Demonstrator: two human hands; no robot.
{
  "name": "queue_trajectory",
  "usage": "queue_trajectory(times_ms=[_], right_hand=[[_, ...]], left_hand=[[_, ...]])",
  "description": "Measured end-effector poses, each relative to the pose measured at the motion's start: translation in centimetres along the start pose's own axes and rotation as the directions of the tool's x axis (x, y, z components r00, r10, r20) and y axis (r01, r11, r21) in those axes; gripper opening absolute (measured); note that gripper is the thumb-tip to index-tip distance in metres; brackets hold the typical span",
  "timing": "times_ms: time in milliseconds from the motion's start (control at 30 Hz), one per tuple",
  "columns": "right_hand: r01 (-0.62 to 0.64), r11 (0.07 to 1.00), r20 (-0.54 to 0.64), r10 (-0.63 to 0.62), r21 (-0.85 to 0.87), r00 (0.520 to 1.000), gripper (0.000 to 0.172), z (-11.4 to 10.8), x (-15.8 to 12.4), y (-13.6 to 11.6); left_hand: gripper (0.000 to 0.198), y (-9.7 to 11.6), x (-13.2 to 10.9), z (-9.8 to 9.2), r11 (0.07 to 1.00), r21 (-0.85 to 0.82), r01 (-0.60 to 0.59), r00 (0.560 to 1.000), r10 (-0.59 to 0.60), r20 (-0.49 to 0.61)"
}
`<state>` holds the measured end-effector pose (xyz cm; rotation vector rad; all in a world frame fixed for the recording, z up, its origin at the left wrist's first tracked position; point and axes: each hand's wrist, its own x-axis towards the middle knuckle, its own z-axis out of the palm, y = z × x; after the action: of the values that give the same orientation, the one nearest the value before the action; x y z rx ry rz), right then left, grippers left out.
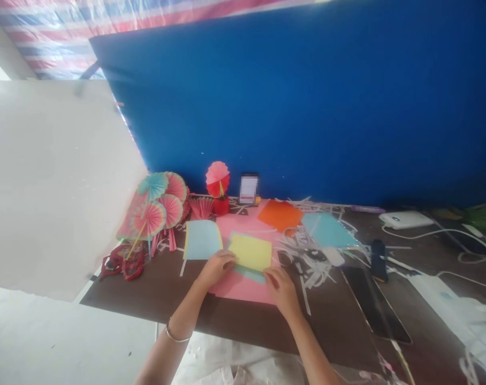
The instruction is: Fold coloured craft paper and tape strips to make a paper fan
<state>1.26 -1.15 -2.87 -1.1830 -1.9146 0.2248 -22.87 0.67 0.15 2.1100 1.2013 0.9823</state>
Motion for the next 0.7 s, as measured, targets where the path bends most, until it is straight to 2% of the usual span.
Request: queue_trajectory(times_ms=[133, 367, 567, 700], right_hand=[[0.024, 1.0, 0.004, -0.024, 0.005, 1.0, 0.012, -0.2, 0.0, -0.3], [0.006, 0.999, -0.005, -0.006, 0.041, 1.0, 0.012, -0.2, 0.0, -0.5], [-0.018, 0.999, -0.001, 0.018, 0.041, 1.0, 0.013, -0.2, -0.2, 0.1], [0.044, 0.999, 0.002, -0.044, 0.015, 0.999, 0.021, -0.2, -0.3, 0.0]], left_hand=[[0.02, 0.3, 0.1, -0.1, 0.998, -0.012, -0.069, 0.997, 0.069, 0.026], [0.021, 0.2, 0.1, -0.6, 0.998, -0.05, 0.036, 0.999, -0.035, 0.03], [0.02, 0.1, 0.1, -0.7, 0.997, -0.074, 0.021, 1.0, -0.021, 0.007], [0.023, 0.0, 0.0, -1.0, 1.0, -0.027, -0.015, 1.0, 0.015, -0.005]])
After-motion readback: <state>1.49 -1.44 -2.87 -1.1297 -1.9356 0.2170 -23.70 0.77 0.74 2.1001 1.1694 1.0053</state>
